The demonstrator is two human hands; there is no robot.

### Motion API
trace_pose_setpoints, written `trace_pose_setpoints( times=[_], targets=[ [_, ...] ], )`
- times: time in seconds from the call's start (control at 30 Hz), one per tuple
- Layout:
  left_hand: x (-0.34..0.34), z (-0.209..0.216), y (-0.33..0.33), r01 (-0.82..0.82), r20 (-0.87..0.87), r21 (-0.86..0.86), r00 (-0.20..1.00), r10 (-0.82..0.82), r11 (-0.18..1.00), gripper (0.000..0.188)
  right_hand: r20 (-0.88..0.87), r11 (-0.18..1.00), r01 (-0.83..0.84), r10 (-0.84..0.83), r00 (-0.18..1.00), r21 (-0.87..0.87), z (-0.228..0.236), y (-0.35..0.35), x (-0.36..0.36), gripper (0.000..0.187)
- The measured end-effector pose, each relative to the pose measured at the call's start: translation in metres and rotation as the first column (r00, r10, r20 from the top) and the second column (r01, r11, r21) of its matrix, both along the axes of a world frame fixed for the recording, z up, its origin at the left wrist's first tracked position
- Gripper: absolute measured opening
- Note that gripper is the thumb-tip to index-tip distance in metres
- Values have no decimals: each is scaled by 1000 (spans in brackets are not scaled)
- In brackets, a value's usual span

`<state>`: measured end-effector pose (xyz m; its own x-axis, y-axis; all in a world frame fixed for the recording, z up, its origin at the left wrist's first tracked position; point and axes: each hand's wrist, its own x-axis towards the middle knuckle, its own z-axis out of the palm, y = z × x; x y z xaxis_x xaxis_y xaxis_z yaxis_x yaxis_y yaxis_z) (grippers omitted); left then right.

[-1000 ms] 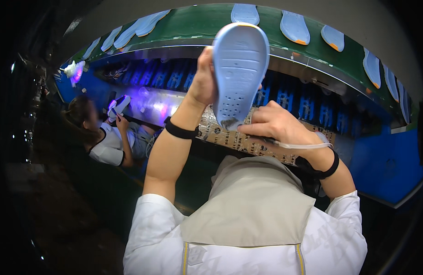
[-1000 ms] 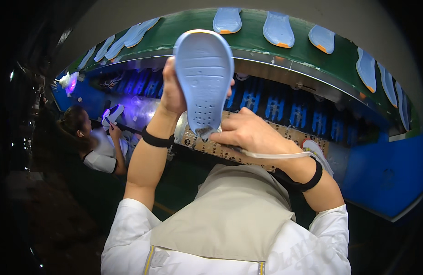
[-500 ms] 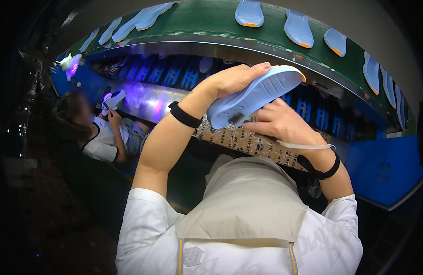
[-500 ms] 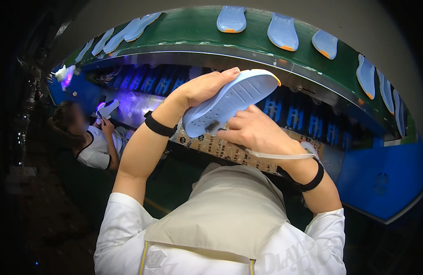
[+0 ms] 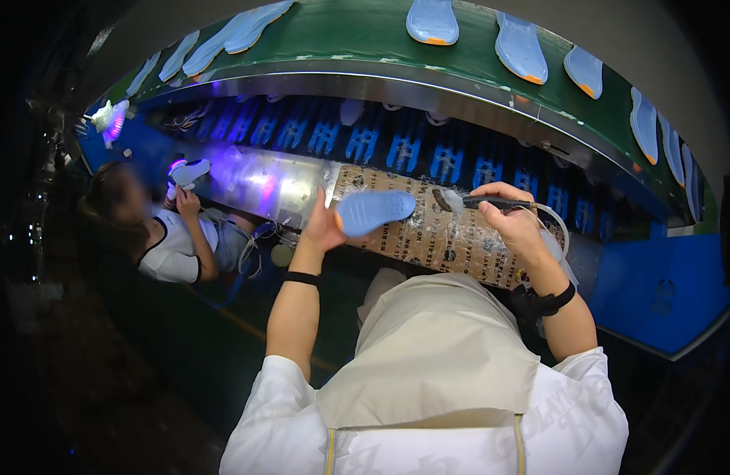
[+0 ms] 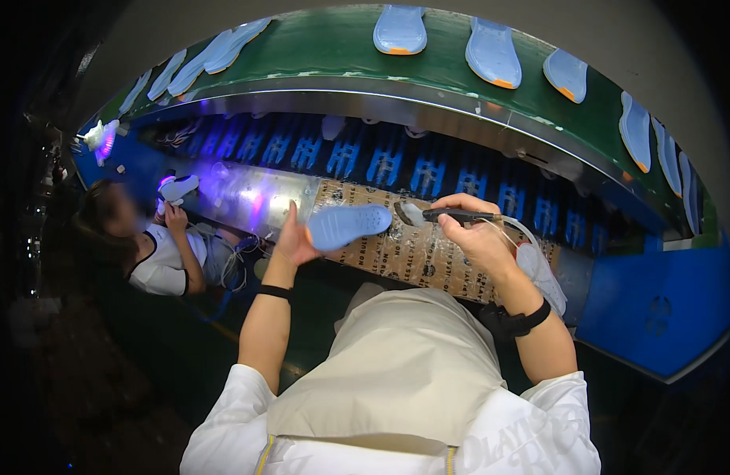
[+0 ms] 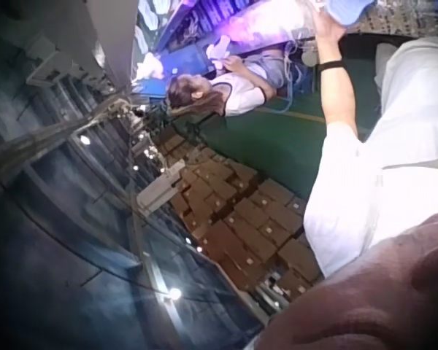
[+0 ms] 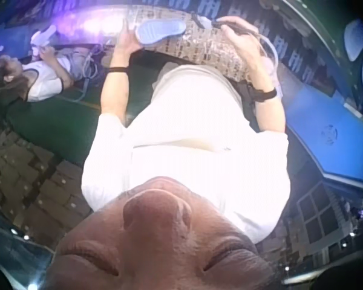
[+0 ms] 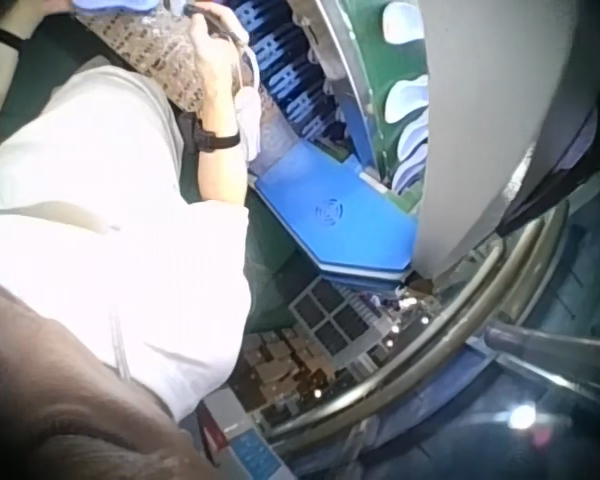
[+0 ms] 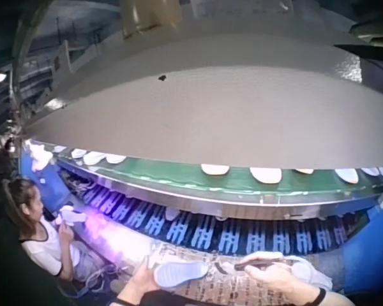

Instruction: Applying glue or adhesive to shoe outsoles using a handheld brush tool connected to a supply line.

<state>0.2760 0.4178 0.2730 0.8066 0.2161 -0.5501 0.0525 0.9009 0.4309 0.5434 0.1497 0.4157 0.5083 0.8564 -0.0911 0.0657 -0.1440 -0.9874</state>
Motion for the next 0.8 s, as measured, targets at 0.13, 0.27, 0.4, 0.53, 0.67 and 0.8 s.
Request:
trace_pose_setpoints(
  times=[0.13, 0.27, 0.4, 0.53, 0.67, 0.8],
  targets=[
    [-19, -69, -46, 206, 43, -180, 979, -201, 962, 92, -78, 999, 49, -50, 996, -21, -43, 9, -9, 19],
    [-1, -105, -102, 80, 178, -398, 984, -8, 914, 77, -29, 992, 24, -27, 999, -123, -52, 27, -26, 20],
    [27, -79, -120, -4, 271, -387, 955, 117, 922, 81, 79, 979, -6, 22, 997, -205, -45, 51, -33, 21],
    [53, -24, -122, -94, 364, -269, 911, 191, 959, 85, 156, 987, 112, -93, 983, -117, -42, 75, -36, 23],
    [67, 21, -125, -125, 512, -142, 840, 181, 982, 80, 515, 985, 80, -148, 844, 152, -32, 79, -52, 17],
    [75, 40, -120, -359, 299, 52, 896, 328, 932, 74, 718, 959, -272, 138, 683, 75, -6, 59, -69, 14]
  ],
)
